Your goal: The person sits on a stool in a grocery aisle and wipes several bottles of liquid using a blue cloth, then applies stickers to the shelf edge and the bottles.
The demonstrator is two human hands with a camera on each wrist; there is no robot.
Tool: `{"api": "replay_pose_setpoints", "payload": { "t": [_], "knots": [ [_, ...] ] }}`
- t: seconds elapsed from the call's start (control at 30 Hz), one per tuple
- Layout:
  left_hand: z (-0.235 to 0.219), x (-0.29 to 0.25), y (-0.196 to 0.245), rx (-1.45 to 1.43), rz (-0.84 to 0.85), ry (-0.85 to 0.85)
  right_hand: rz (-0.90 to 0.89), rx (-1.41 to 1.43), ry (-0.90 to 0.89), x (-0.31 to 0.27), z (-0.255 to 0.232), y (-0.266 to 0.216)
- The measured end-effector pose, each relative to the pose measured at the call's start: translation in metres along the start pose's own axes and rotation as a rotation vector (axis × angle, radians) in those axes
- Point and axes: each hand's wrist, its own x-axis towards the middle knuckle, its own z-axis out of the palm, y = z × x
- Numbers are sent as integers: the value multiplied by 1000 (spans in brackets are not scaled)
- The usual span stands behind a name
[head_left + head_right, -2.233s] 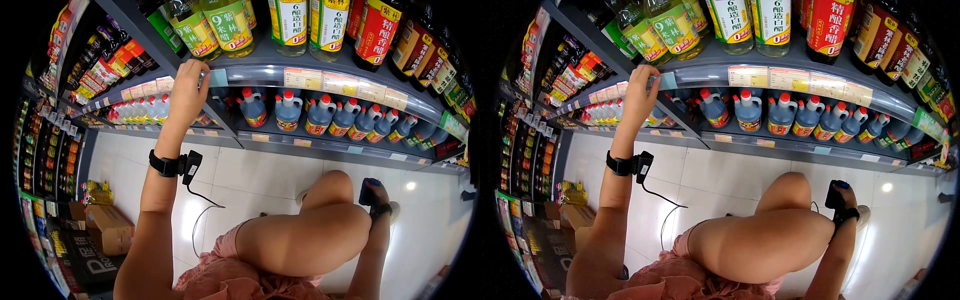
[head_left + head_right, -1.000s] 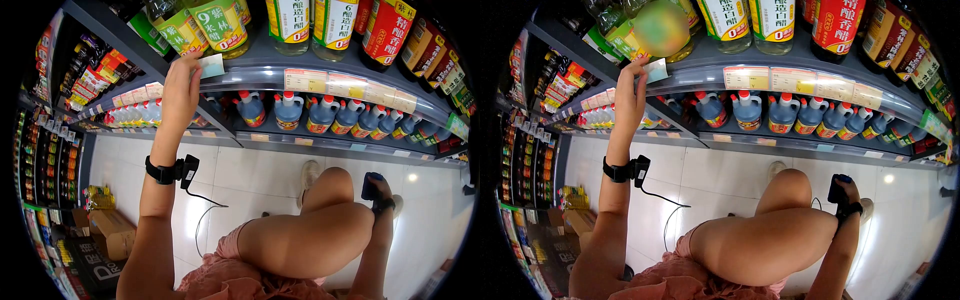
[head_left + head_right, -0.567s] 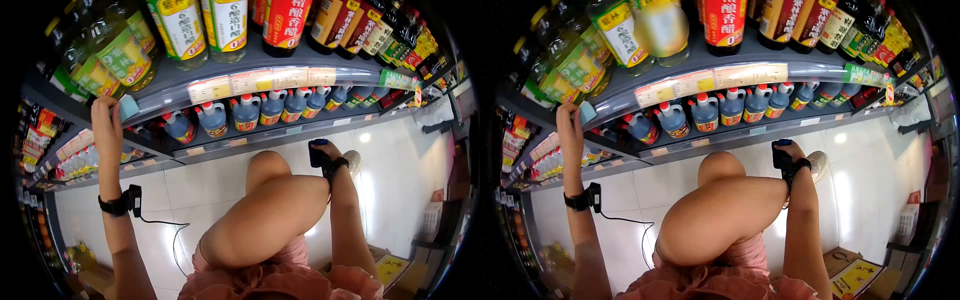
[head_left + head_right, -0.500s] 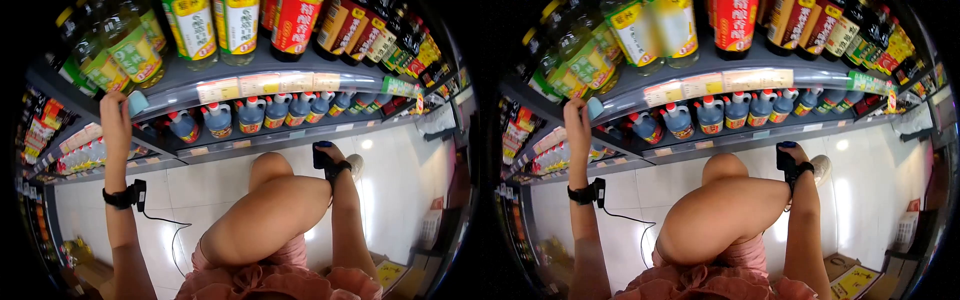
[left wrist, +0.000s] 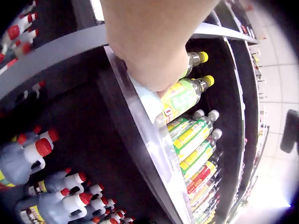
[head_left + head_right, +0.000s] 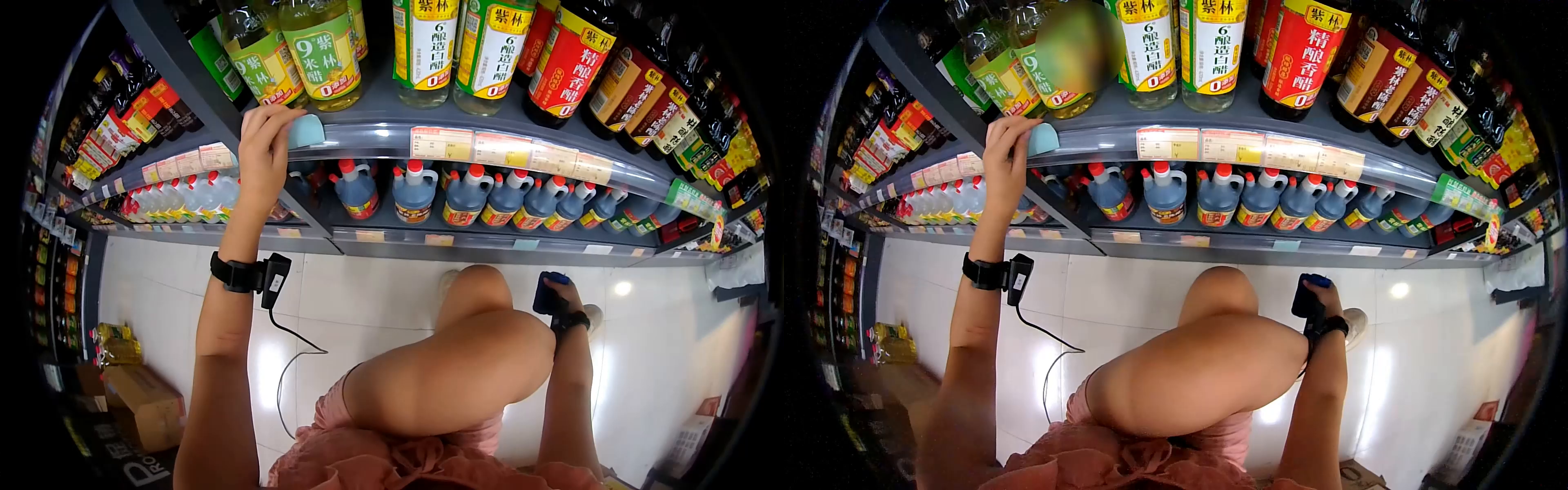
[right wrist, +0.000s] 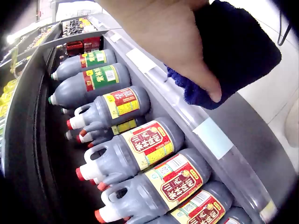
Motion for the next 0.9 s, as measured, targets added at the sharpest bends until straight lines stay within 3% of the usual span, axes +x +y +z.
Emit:
{"api": "replay_pose_setpoints", "payload": {
  "t": [0.37,0.47,0.6,0.77,0.83,0.87,0.9],
  "knots": [
    [15,-8,-8,73,44,107,-119,49,254,-16,-10,-53],
    [18,-7,-5,94,33,124,-15,131,368,-26,-13,-63],
    [17,-6,-1,97,40,126,-17,158,362,-32,-39,-60],
    [18,-4,5,51,18,157,-49,330,413,-77,-36,-93],
    [20,-4,4,-9,40,193,-351,211,324,-90,-40,-95],
    [21,-4,4,-9,34,202,-209,375,350,-95,-39,-108],
    [22,-4,4,-9,29,205,-215,367,350,-98,-41,-110]
  ]
}}
